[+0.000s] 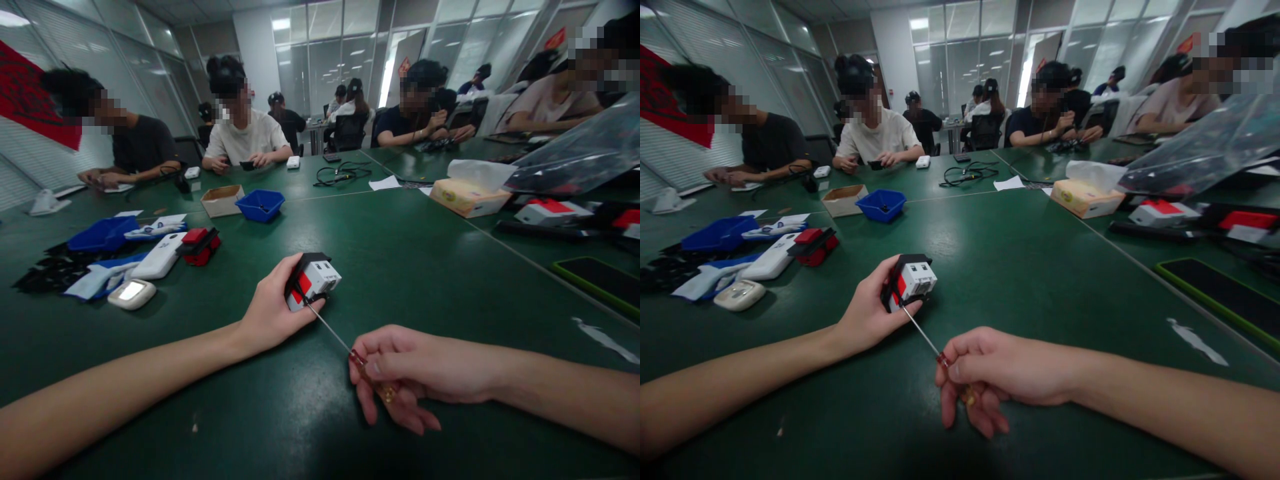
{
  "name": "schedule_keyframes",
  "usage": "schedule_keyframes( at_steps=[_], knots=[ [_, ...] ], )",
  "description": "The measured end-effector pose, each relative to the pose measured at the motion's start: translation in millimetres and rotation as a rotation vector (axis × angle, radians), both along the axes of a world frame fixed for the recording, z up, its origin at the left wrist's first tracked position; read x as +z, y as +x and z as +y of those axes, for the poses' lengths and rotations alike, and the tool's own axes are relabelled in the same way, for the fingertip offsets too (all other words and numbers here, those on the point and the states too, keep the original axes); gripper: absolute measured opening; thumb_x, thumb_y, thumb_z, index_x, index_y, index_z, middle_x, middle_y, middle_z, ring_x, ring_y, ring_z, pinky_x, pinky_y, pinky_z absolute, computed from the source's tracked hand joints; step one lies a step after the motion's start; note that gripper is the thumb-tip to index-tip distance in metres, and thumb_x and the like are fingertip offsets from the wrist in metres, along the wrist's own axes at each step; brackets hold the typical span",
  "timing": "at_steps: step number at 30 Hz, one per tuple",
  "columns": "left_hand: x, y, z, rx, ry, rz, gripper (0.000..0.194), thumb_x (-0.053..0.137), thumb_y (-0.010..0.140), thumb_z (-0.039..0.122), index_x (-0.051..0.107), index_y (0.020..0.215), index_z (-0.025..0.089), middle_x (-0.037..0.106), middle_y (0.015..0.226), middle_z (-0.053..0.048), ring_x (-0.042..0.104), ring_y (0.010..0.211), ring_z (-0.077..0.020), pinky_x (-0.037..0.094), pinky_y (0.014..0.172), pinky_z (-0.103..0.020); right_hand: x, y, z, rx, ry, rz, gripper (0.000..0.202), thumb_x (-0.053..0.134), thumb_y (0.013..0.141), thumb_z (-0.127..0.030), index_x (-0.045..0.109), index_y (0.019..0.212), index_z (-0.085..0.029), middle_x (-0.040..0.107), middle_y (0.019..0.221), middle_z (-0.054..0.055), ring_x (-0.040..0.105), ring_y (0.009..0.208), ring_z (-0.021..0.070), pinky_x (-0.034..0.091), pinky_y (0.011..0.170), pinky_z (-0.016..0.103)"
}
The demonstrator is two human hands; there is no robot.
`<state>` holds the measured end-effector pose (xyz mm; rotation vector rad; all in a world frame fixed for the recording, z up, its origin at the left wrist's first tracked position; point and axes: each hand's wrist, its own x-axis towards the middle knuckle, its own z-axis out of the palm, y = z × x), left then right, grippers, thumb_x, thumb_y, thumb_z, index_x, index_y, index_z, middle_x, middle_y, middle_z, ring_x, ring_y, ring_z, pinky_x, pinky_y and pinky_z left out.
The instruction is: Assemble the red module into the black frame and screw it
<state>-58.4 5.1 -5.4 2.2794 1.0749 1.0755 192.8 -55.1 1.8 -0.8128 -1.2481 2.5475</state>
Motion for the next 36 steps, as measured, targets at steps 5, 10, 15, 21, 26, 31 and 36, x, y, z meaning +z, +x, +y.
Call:
schedule_keyframes(
  at_steps=[5, 10, 15, 21, 26, 31, 36],
  knots=[
    [0.4, 0.0, -0.1, -0.004, -0.012, 0.003, 0.071, 0.079, 0.082, 0.034, 0.047, 0.143, 0.015, 0.067, 0.134, -0.017, 0.069, 0.118, -0.0327, 0.053, 0.107, -0.048, -0.2, -0.1, 0.1, 0.01, -0.026, 0.008, 0.041, 0.078, 0.085, -0.048, 0.061, 0.1, -0.013, 0.074, 0.081, 0.005, 0.067, 0.047, 0.0104, 0.053, 0.043, 0.018],
    [1.8, 1.5, -0.5, -0.006, -0.017, -0.005, 0.069, 0.079, 0.081, 0.033, 0.049, 0.141, 0.016, 0.067, 0.133, -0.016, 0.069, 0.118, -0.0327, 0.053, 0.106, -0.047, -7.0, 1.9, -3.8, -0.077, -0.041, 0.017, 0.049, 0.092, 0.074, -0.038, 0.055, 0.097, -0.016, 0.076, 0.074, 0.003, 0.076, 0.058, 0.016, 0.056, 0.052, 0.016],
    [0.8, 1.6, 0.0, -0.01, -0.03, -0.005, 0.07, 0.08, 0.081, 0.033, 0.049, 0.141, 0.015, 0.067, 0.133, -0.017, 0.069, 0.117, -0.0328, 0.054, 0.105, -0.046, -4.4, 1.0, -4.4, -0.064, -0.045, 0.051, 0.043, 0.086, 0.082, -0.045, 0.058, 0.094, -0.014, 0.079, 0.087, 0.009, 0.08, 0.074, 0.017, 0.06, 0.064, 0.019],
    [3.8, 2.5, -0.8, -0.022, -0.039, -0.016, 0.067, 0.079, 0.081, 0.033, 0.05, 0.139, 0.014, 0.069, 0.128, -0.016, 0.07, 0.113, -0.0317, 0.055, 0.103, -0.046, -0.5, 1.6, -2.6, -0.029, -0.029, 0.017, 0.041, 0.08, 0.087, -0.048, 0.067, 0.103, -0.012, 0.077, 0.095, 0.009, 0.079, 0.075, 0.0154, 0.058, 0.065, 0.017],
    [5.0, 2.6, -1.6, -0.025, -0.047, -0.008, 0.067, 0.08, 0.08, 0.031, 0.051, 0.138, 0.015, 0.067, 0.131, -0.016, 0.07, 0.115, -0.0325, 0.054, 0.104, -0.046, -4.3, 1.1, -4.2, -0.053, -0.022, 0.013, 0.049, 0.088, 0.079, -0.043, 0.059, 0.107, -0.016, 0.077, 0.083, 0.005, 0.077, 0.064, 0.016, 0.059, 0.06, 0.021],
    [4.5, 1.6, -1.3, -0.034, -0.039, -0.007, 0.067, 0.08, 0.08, 0.031, 0.051, 0.138, 0.015, 0.068, 0.13, -0.016, 0.07, 0.115, -0.0324, 0.054, 0.104, -0.046, -5.2, 0.4, -4.5, -0.065, -0.01, 0.009, 0.045, 0.086, 0.081, -0.046, 0.057, 0.096, -0.015, 0.077, 0.082, 0.006, 0.077, 0.061, 0.0155, 0.057, 0.055, 0.018],
    [5.9, 1.5, -2.1, -0.036, -0.038, -0.004, 0.067, 0.08, 0.08, 0.032, 0.051, 0.138, 0.015, 0.068, 0.129, -0.016, 0.07, 0.114, -0.0318, 0.055, 0.104, -0.046, -3.1, 0.8, -4.7, -0.051, 0.006, 0.003, 0.048, 0.082, 0.083, -0.052, 0.062, 0.101, -0.013, 0.075, 0.084, 0.005, 0.077, 0.064, 0.0148, 0.058, 0.058, 0.019]
  ],
)
